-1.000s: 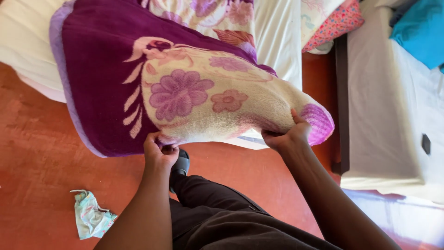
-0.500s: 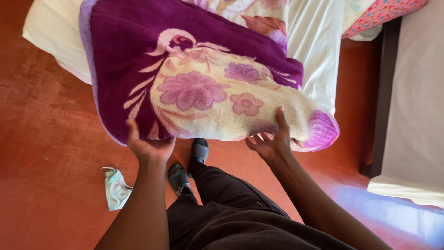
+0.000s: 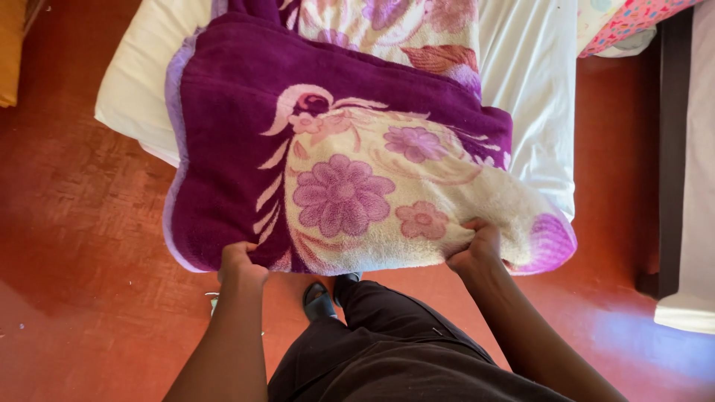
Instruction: The recorder folds a purple floral blanket on a bed and then places it neatly into a wooden closet.
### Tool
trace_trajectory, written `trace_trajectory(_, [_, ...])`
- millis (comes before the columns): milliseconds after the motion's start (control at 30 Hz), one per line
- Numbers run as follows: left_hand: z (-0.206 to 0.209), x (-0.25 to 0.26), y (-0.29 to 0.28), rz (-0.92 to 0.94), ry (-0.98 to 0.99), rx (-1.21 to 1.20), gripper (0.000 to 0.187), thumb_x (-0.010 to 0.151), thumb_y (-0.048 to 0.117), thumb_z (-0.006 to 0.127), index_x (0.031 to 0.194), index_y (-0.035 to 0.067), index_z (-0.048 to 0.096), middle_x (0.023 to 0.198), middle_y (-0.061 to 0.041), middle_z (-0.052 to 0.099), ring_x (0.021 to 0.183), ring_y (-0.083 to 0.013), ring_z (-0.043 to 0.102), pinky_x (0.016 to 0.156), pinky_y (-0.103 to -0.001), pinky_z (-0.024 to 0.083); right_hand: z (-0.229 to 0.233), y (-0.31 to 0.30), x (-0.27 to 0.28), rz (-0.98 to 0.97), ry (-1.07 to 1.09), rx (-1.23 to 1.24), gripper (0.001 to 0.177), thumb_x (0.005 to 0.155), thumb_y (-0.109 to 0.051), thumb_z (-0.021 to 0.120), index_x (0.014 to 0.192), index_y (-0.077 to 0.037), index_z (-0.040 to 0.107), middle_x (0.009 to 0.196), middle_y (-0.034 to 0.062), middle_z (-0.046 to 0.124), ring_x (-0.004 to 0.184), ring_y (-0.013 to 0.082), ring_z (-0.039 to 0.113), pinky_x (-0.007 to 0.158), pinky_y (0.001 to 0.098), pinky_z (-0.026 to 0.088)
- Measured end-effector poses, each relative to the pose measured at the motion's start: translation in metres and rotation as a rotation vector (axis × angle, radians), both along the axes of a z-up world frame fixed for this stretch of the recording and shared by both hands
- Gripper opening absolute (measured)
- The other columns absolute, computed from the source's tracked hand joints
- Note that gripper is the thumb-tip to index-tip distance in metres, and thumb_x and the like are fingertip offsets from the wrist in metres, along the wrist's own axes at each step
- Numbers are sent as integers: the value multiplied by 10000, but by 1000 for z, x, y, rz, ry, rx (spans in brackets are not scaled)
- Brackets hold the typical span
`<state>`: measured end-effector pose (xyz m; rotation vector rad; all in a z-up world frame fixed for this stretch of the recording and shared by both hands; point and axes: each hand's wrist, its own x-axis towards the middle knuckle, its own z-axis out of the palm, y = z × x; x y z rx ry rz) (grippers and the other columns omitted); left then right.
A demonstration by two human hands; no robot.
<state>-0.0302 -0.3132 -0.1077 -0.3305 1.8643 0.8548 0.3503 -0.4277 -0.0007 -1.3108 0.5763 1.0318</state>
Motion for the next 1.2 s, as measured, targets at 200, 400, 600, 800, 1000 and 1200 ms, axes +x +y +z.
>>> trace_trajectory(200, [66,-8,15,23,-267,289,662,745,44,548,1405,-5,533,1435,-157,584,1315,-334,610,1068,-529,492,26,3,-14,-67,-56,-29,124,777,-119,434,885,-134,375,1121,53,623,1018,221,693,838,545,626])
trace_trajectory(400, [71,-19,34,-286,-143,160,801,1001,641,491,1546,93,280,1487,-196,441,1360,-383,508,1095,-529,469,17,-4,-13,-145,-132,0,107,770,-161,369,689,-192,305,1071,31,621,1012,201,701,799,596,634])
trace_trajectory(600, [9,-65,31,-267,-291,86,591,980,341,513,1465,22,406,1400,-202,588,1262,-320,651,1008,-463,602,-16,-24,-2,-148,-116,115,106,805,-121,429,910,-112,416,1181,114,561,1091,266,684,906,514,647])
trace_trajectory(800, [28,-99,-31,-238,-588,428,598,847,234,557,1398,2,517,1307,-179,646,1182,-348,661,959,-541,579,-24,-34,-37,-108,-79,97,375,828,-149,458,1189,-53,440,1291,125,586,1156,262,669,931,479,610])
trace_trajectory(1000, [63,-107,-102,-74,-651,623,622,763,-19,523,1383,-30,475,1393,-225,559,1273,-406,609,1034,-550,506,-27,-73,-58,-125,-74,106,559,852,-165,458,1382,12,436,1383,167,592,1211,304,658,978,493,577])
trace_trajectory(1200, [30,-88,-70,79,-719,478,749,741,-14,436,1485,68,470,1449,-160,556,1322,-377,580,1076,-527,475,-25,-86,-46,-74,-110,111,567,852,-136,490,1407,-36,436,1410,150,557,1276,319,594,1078,529,510])
